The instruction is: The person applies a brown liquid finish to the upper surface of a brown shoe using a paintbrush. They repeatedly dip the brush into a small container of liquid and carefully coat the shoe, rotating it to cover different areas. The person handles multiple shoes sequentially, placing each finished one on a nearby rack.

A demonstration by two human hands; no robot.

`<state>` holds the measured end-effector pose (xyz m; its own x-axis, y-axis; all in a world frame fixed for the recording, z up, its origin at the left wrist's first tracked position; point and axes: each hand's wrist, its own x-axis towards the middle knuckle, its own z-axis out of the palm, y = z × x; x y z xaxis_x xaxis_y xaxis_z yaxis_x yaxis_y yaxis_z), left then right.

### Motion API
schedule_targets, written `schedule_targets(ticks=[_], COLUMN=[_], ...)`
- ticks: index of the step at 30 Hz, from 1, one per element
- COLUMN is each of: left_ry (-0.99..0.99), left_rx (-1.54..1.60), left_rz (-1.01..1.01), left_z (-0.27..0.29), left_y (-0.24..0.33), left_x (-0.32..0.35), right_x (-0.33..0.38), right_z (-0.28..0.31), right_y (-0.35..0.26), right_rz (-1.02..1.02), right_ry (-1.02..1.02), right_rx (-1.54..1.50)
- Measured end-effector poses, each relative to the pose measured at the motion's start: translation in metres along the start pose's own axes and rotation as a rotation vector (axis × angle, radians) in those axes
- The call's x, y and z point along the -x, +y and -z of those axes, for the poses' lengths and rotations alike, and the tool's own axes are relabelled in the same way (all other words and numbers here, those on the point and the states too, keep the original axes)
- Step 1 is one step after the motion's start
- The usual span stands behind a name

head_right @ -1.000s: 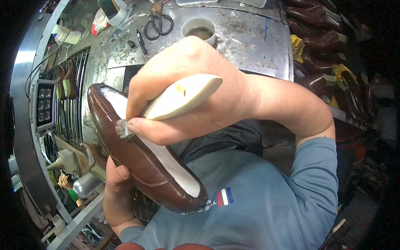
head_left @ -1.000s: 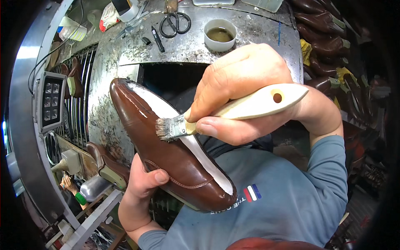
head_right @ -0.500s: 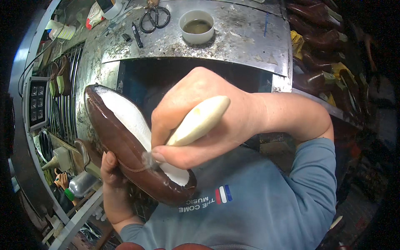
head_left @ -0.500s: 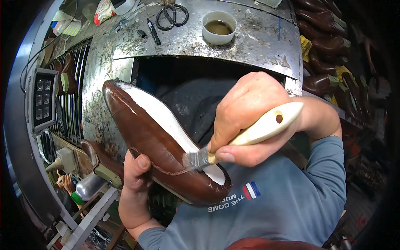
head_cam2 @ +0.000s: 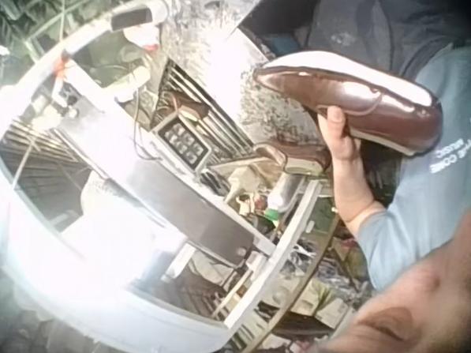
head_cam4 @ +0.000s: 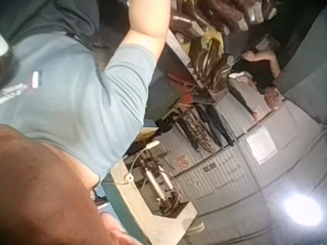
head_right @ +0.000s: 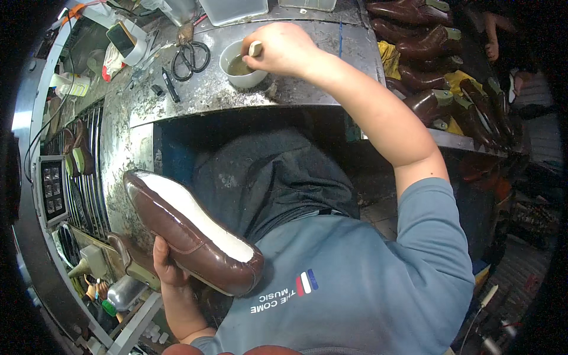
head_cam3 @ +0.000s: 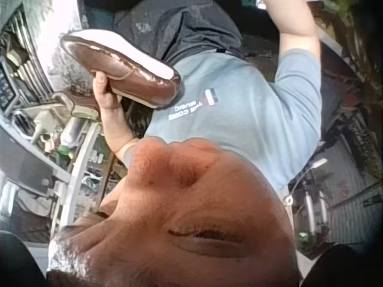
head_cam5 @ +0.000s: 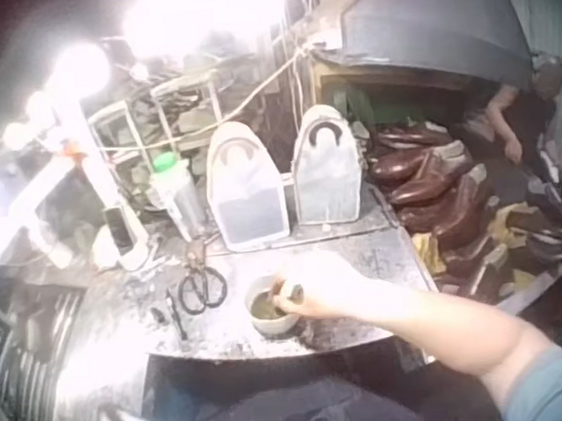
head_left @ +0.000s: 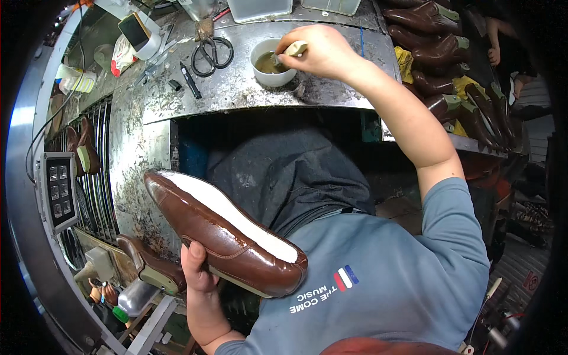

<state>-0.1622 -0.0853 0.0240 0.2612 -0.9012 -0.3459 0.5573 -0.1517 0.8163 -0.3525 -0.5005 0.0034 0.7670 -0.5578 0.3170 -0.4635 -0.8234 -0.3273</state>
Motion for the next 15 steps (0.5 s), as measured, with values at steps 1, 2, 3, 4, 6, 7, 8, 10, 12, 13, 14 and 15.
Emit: schedule_targets(ticks=[1, 2, 3, 4, 6, 7, 8, 10, 12, 13, 14, 15], left_ry=[0.003, 0.006, 0.015, 0.024, 0.036, 0.039, 0.041, 0.022, 0.019, 0.025, 0.03, 0.024], left_rx=[-0.009, -0.017, -0.008, 0.002, 0.016, 0.022, 0.029, 0.04, 0.042, 0.04, 0.038, 0.043], left_rz=[0.004, 0.009, 0.006, 0.004, -0.003, -0.006, -0.009, -0.018, -0.031, -0.036, -0.042, -0.039], left_z=[-0.001, -0.002, -0.003, -0.005, -0.006, -0.005, -0.004, -0.002, -0.002, -0.002, -0.003, -0.004], left_y=[0.0, 0.001, 0.001, 0.001, 0.002, 0.002, 0.002, 0.003, 0.004, 0.004, 0.005, 0.006], left_x=[-0.001, -0.001, -0.001, 0.0, 0.0, 0.0, 0.001, -0.001, -0.003, -0.003, -0.005, -0.004], right_x=[-0.002, -0.002, -0.003, -0.003, -0.003, -0.003, -0.003, -0.002, 0.001, 0.004, 0.009, 0.011], right_z=[-0.007, -0.01, -0.01, -0.009, -0.001, 0.007, 0.018, 0.023, 0.018, 0.008, -0.001, -0.001], right_y=[0.001, 0.002, 0.001, -0.001, -0.005, -0.008, -0.015, -0.016, -0.013, -0.006, 0.001, -0.001], right_rz=[0.002, 0.005, 0.014, 0.023, 0.067, 0.099, 0.128, 0.165, 0.149, 0.11, 0.052, 0.077], right_ry=[-0.026, -0.053, -0.03, -0.008, 0.113, 0.208, 0.281, 0.373, 0.278, 0.163, 0.074, 0.115], right_rx=[0.058, 0.116, 0.095, 0.075, -0.012, -0.078, -0.147, -0.173, -0.128, -0.075, -0.018, -0.112])
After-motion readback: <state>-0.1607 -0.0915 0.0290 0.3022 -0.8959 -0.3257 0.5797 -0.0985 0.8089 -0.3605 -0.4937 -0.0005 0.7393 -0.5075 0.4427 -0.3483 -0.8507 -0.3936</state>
